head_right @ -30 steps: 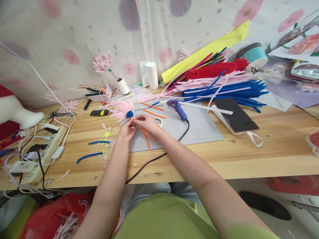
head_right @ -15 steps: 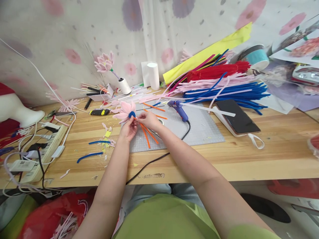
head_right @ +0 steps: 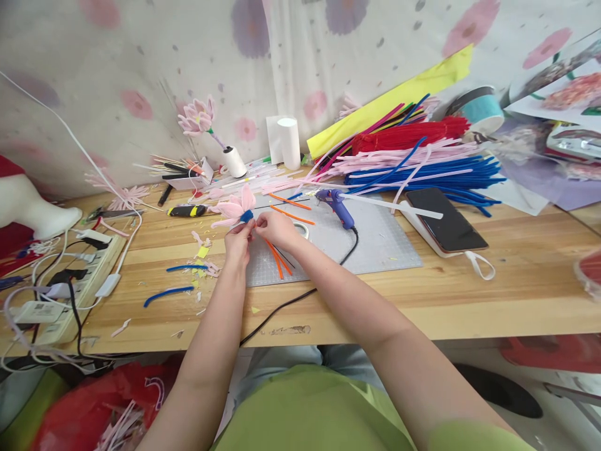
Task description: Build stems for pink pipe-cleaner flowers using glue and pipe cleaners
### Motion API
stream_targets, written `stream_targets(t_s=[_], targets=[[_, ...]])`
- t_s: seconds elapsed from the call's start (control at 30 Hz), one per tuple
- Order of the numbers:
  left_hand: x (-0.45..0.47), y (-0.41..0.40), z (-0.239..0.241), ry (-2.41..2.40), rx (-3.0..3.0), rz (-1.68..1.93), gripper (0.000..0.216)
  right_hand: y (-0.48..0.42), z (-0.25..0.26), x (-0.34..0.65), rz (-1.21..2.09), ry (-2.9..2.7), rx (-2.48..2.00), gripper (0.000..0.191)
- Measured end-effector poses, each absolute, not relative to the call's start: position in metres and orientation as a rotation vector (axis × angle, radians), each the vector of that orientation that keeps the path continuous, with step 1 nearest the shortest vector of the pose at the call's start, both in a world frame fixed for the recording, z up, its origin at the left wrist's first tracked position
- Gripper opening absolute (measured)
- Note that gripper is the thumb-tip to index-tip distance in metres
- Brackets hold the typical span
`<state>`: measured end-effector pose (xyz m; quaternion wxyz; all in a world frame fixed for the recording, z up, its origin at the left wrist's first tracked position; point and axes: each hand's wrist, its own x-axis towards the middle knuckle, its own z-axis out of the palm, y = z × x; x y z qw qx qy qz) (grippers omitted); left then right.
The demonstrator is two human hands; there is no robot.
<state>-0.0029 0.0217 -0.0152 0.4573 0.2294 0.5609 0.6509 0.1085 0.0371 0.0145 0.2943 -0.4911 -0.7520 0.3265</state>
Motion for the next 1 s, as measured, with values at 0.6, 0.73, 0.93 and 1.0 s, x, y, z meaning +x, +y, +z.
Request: stream_targets(t_s=[0.6,0.73,0.93,1.0], targets=[[-0.013,0.020,-0.009,1.234,0.520,1.469,0.026,0.055,-0.003,0.102,1.964,-1.264,-0.938,0.010],[-0.014,0.019,-0.010,1.219,0.574,1.462,0.023,0.053,-0.001,0.102,1.969,-1.262,-0.951,0.011],[-0.016,0.022,-0.015,1.270,0.544,1.528,0.014,0.044,0.001,0.105,1.965,-1.329,-0.986,0.010],[-0.016,0.023,-0.015,1.260,0.526,1.552,0.015,0.042,0.001,0.107,2.009,-1.330,-0.979,0.009]])
